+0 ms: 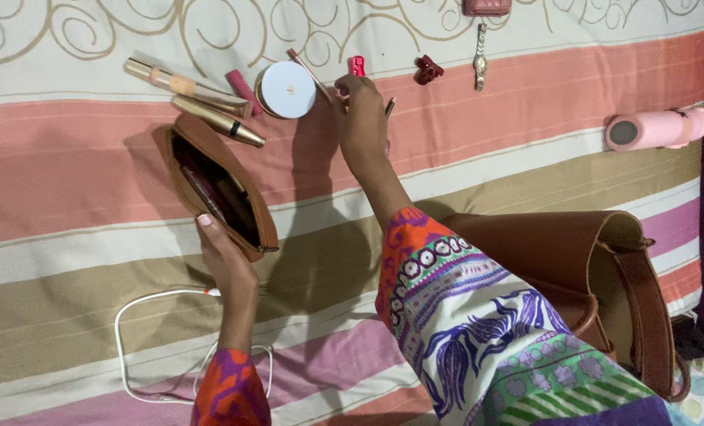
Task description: The person packs a brown handbag on a bed, placing a tissue pack, sunglasses, and a charger cable inside, then picks up cosmetics one at a time from the bed and places them into a small makeup pouch, zipping it closed at the end.
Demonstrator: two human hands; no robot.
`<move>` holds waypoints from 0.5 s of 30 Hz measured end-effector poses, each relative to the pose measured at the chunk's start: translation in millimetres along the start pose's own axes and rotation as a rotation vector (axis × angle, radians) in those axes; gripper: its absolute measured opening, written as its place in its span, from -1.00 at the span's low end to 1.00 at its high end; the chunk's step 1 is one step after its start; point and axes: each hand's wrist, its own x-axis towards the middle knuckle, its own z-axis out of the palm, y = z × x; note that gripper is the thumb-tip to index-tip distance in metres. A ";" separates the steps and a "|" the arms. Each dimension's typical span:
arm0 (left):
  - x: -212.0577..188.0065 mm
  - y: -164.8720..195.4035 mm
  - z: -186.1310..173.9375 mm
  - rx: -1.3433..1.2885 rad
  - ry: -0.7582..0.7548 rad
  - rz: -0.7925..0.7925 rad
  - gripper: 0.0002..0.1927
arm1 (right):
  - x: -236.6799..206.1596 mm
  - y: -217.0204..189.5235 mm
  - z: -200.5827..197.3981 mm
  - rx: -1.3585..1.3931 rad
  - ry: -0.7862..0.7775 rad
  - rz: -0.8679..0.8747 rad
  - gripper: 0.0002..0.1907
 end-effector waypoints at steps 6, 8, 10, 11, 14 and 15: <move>-1.6 -0.6 0.2 -0.009 -0.014 -0.007 -0.24 | 1.4 -2.6 -2.5 -0.074 -0.057 0.063 -0.81; -1.9 0.2 0.8 -0.023 -0.015 -0.020 -0.24 | 0.6 -2.6 -1.2 -0.100 -0.081 0.071 -0.80; -2.0 1.2 0.0 -0.035 -0.021 -0.015 -0.23 | -0.4 -2.0 0.1 -0.131 -0.067 0.037 -0.78; -2.7 1.6 -0.5 -0.041 -0.029 -0.006 -0.23 | -1.0 -1.6 1.0 -0.148 -0.061 0.020 -0.77; -1.4 2.0 -0.7 -0.054 -0.038 0.001 -0.23 | -1.4 0.0 2.9 -0.172 -0.074 0.052 -0.82; -0.8 2.2 -0.5 -0.057 -0.039 -0.001 -0.23 | -1.8 0.5 2.9 -0.147 -0.070 0.078 -0.84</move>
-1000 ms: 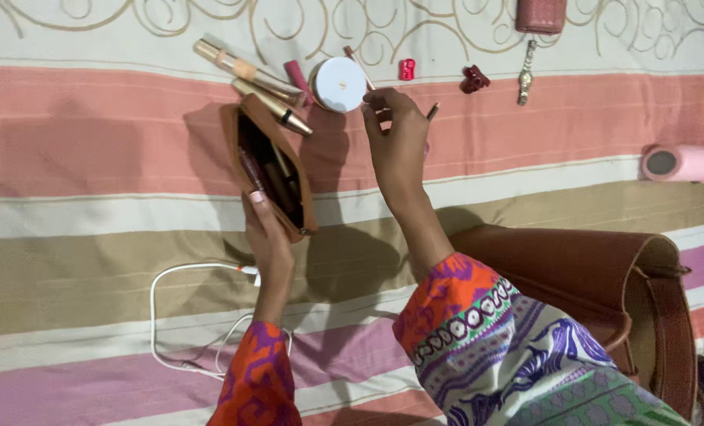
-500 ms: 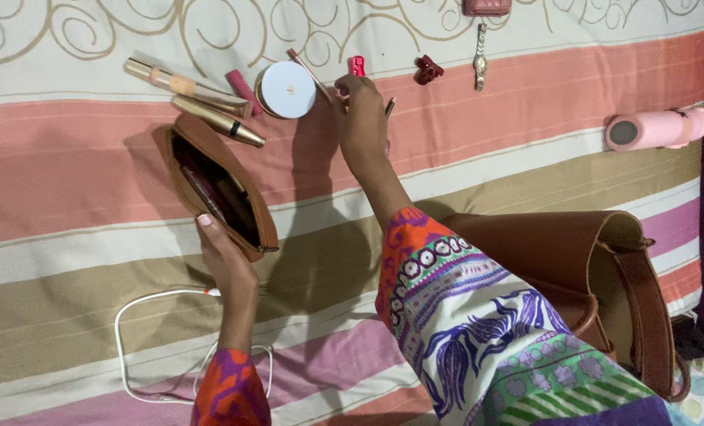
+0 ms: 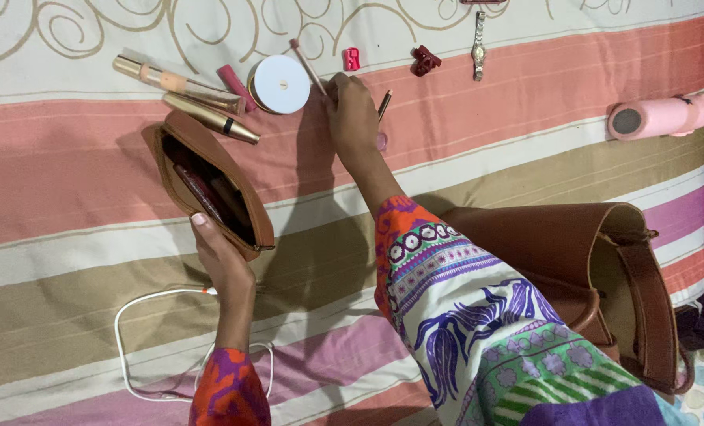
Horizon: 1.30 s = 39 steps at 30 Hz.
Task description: The person packs a brown handbag on a bed, placing a tissue pack, sunglasses, and a charger cable inside, then picks up cosmetics one at a time from the bed and places them into a small makeup pouch, zipping it closed at the end.
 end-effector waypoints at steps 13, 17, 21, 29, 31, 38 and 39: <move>-1.6 9.3 2.8 0.024 0.020 0.011 -0.26 | -11.8 -0.9 -4.3 0.275 0.103 0.003 -0.85; -1.1 10.3 2.6 0.024 0.016 0.002 -0.27 | -14.6 -2.1 -0.4 0.298 0.096 0.005 -0.87; 1.1 10.5 0.8 -0.008 -0.010 -0.001 -0.28 | -17.4 -4.0 5.9 0.291 0.095 -0.052 -0.87; 2.9 8.0 -1.4 -0.030 -0.002 0.004 -0.32 | -39.6 -21.4 14.8 0.320 0.010 -0.027 -0.84; 4.2 5.0 -0.8 -0.036 0.013 0.039 -0.32 | -47.2 -27.4 13.4 0.322 -0.014 -0.037 -0.83; 6.9 0.9 -2.2 -0.070 0.010 0.063 -0.31 | -85.1 -56.2 10.1 0.358 -0.091 -0.084 -0.82; 6.5 2.0 -2.1 -0.089 0.014 0.057 -0.30 | -90.6 -60.5 9.1 0.373 -0.113 -0.063 -0.81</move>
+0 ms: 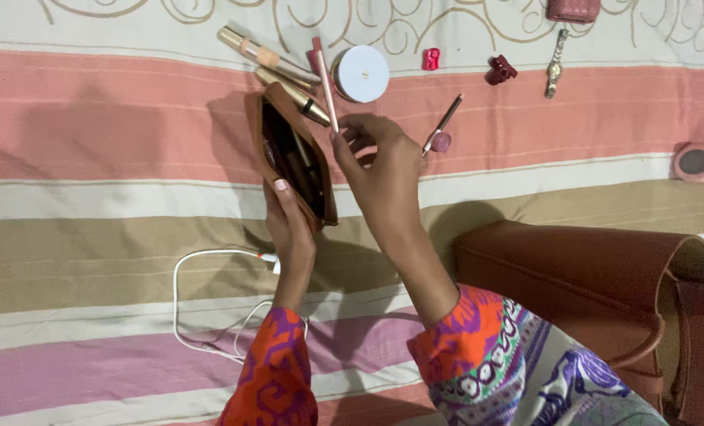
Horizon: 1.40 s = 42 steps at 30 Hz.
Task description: The person packs a brown handbag on a bed, placing a tissue pack, sunglasses, and a charger cable inside, then picks up cosmetics one at a time from the bed and places them into a small makeup pouch, zipping it closed at the end.
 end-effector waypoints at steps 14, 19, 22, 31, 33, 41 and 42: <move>3.4 7.1 0.9 -0.069 0.036 -0.179 -0.29 | -35.7 -24.6 15.9 -0.049 -0.174 0.026 -0.78; 6.1 8.7 -1.0 0.013 0.013 -0.159 -0.23 | -34.2 -25.6 17.1 -0.123 -0.230 0.035 -0.77; 6.9 7.4 -0.8 -0.007 0.014 -0.110 -0.21 | -32.2 -21.3 17.9 -0.098 -0.217 0.042 -0.77; 0.9 -4.9 -2.0 0.004 0.025 -0.088 -0.29 | -31.9 -1.8 10.3 -0.004 -0.117 0.001 -0.81; 1.9 -7.2 -1.0 0.013 -0.002 0.072 -0.31 | -28.9 6.5 6.2 0.001 -0.082 0.005 -0.82; -0.5 -1.4 1.4 0.058 -0.015 -0.024 -0.28 | 13.8 69.6 -18.6 -0.042 0.137 0.055 -0.86; -0.8 -0.3 1.3 0.048 -0.031 -0.020 -0.28 | 18.2 77.6 -22.8 -0.018 0.181 0.103 -0.86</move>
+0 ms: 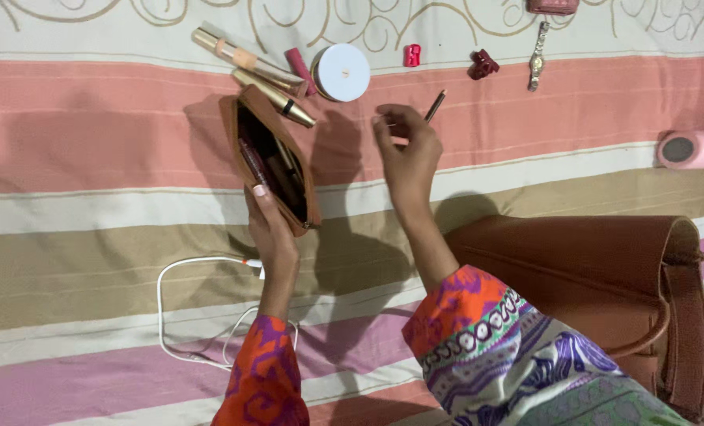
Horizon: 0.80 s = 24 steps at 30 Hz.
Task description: The person packs a brown handbag on a bed, placing a tissue pack, sunglasses, and a charger cable inside, then picks up cosmetics one at a time from the bed and places them into a small makeup pouch, zipping it closed at the end.
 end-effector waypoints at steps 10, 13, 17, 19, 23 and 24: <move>-4.7 -3.8 2.0 0.020 0.013 -0.043 -0.28 | 9.1 43.9 -33.4 -0.058 0.184 0.075 -0.75; -3.8 -8.6 2.4 0.050 0.035 -0.040 -0.28 | 6.0 44.7 -37.8 -0.072 0.236 0.108 -0.71; -4.2 -11.0 2.1 0.066 0.042 -0.042 -0.27 | 2.5 42.4 -41.6 -0.092 0.234 0.138 -0.61; -5.1 -9.3 2.2 0.066 0.037 -0.052 -0.26 | 2.6 40.9 -43.3 -0.143 0.232 0.131 -0.60; -8.1 -2.4 3.0 0.009 0.016 -0.058 -0.23 | 3.6 38.9 -45.7 -0.108 0.215 0.187 -0.62; -9.5 -0.5 3.2 -0.010 0.010 -0.065 -0.23 | 3.5 38.6 -46.6 -0.111 0.227 0.158 -0.63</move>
